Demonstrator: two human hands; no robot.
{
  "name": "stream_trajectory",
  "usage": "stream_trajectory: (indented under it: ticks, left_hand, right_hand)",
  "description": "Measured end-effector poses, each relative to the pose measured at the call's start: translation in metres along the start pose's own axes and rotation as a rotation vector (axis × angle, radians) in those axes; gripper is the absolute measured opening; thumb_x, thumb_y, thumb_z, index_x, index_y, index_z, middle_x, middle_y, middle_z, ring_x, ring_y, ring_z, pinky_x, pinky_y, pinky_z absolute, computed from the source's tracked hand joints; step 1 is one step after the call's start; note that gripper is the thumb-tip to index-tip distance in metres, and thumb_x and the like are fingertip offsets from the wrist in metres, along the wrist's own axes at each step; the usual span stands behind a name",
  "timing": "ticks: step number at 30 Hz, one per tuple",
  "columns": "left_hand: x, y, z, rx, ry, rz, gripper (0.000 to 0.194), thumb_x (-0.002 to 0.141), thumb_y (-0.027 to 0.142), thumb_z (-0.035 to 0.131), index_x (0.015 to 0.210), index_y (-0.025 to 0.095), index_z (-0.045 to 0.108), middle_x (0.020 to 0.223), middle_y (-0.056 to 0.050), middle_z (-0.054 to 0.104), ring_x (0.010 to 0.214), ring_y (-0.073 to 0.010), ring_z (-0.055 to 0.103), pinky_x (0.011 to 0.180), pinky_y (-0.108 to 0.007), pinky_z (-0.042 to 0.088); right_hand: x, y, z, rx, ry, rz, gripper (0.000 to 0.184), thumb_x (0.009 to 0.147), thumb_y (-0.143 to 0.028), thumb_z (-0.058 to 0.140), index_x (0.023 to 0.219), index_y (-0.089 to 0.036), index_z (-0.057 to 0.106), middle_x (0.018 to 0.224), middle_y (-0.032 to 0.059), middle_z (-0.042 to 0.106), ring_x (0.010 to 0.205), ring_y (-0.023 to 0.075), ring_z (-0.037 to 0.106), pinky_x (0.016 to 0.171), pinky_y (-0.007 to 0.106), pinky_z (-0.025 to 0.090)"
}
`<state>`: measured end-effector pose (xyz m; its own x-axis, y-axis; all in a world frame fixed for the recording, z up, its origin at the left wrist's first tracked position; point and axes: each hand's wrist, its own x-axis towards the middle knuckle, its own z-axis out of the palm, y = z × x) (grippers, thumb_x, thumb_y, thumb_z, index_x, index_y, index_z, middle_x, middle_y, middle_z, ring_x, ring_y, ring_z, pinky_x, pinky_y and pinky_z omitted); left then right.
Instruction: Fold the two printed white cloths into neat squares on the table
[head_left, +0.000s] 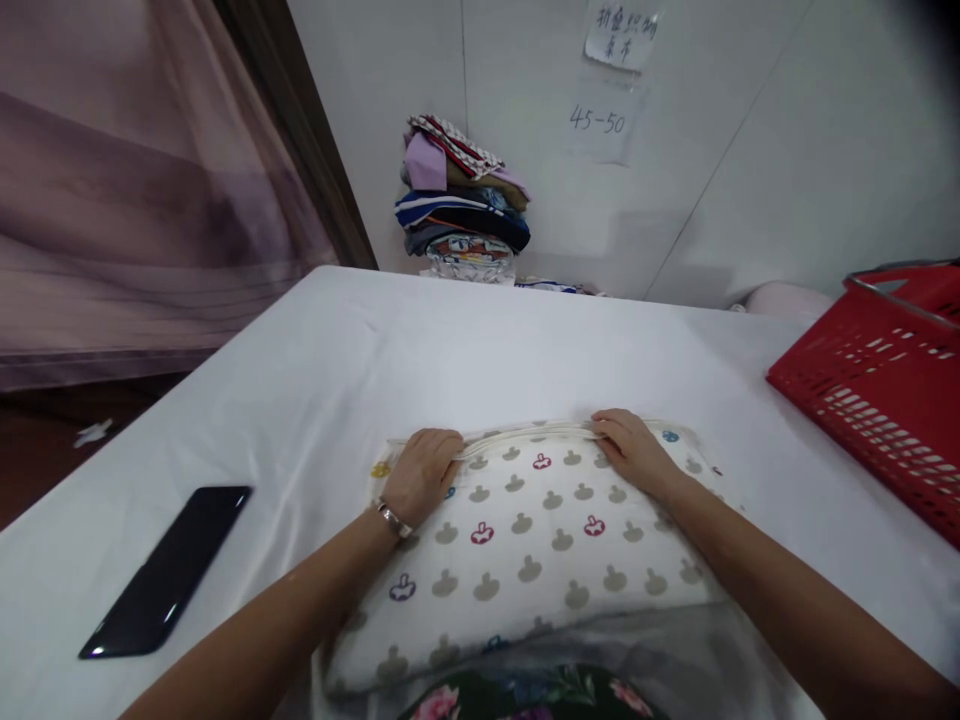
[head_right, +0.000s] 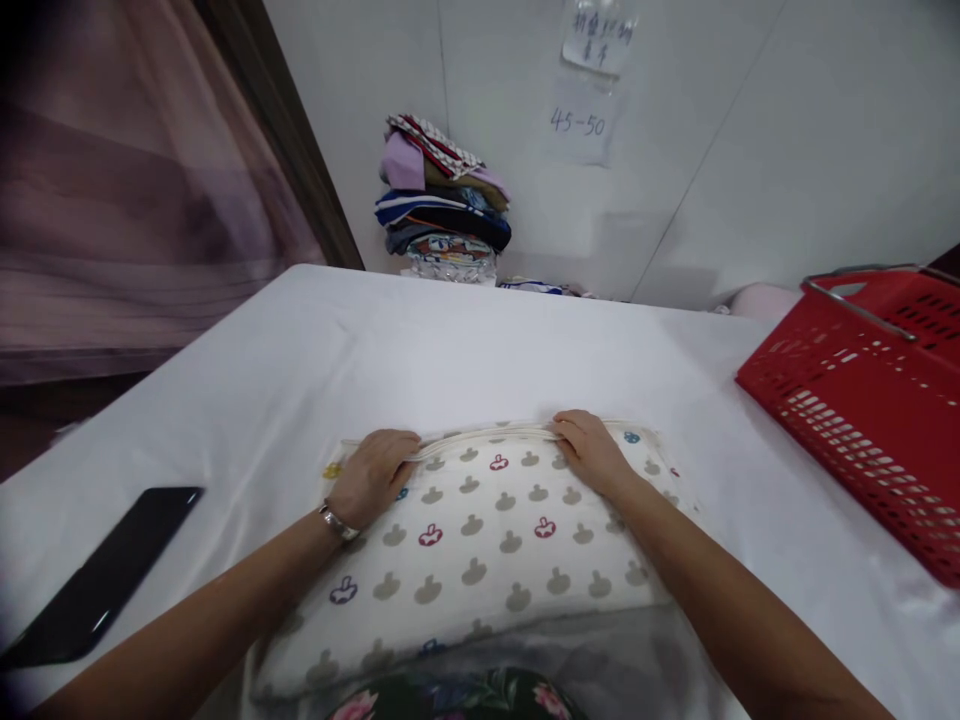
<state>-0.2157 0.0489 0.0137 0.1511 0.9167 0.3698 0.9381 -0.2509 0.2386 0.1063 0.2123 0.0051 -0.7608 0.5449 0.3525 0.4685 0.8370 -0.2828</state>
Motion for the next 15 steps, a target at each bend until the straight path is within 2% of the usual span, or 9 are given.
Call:
stream_trajectory:
  ticks: [4,9,12,15]
  left_hand:
    - [-0.001,0.002,-0.002,0.051,-0.054,0.035,0.016,0.085,0.014,0.041,0.09,0.018,0.056,0.086,-0.003,0.064,0.081,-0.0163,0.057,0.094,-0.041,0.038]
    - [0.0,0.003,-0.004,0.051,-0.105,-0.004,0.019,0.085,0.015,0.039,0.088,0.018,0.057,0.086,-0.004,0.065,0.081,-0.0167,0.058,0.093,-0.04,0.038]
    - [0.001,0.0,-0.003,-0.023,-0.1,-0.088,0.018,0.086,0.024,0.043,0.094,0.018,0.058,0.09,-0.005,0.066,0.084,-0.0177,0.059,0.089,-0.038,0.041]
    - [0.006,-0.001,-0.004,-0.102,-0.108,-0.233,0.027,0.086,0.036,0.047,0.104,0.019,0.057,0.097,-0.005,0.066,0.089,-0.019,0.06,0.085,-0.036,0.043]
  right_hand:
    - [-0.001,0.0,0.0,0.003,-0.032,0.005,0.02,0.089,-0.023,0.042,0.098,-0.02,0.059,0.101,0.0082,0.063,0.097,0.0212,0.055,0.089,0.041,0.044]
    - [0.002,0.0,0.0,-0.015,-0.084,0.068,0.032,0.091,-0.035,0.04,0.115,-0.022,0.057,0.113,0.0089,0.06,0.104,0.0229,0.053,0.09,0.043,0.043]
    - [0.008,-0.001,0.0,-0.017,-0.108,0.089,0.034,0.092,-0.036,0.037,0.115,-0.024,0.059,0.111,0.0083,0.062,0.102,0.0232,0.054,0.089,0.043,0.043]
    - [0.014,-0.003,0.0,-0.022,-0.129,0.097,0.032,0.092,-0.035,0.038,0.111,-0.023,0.062,0.103,0.0084,0.062,0.096,0.0223,0.054,0.087,0.042,0.042]
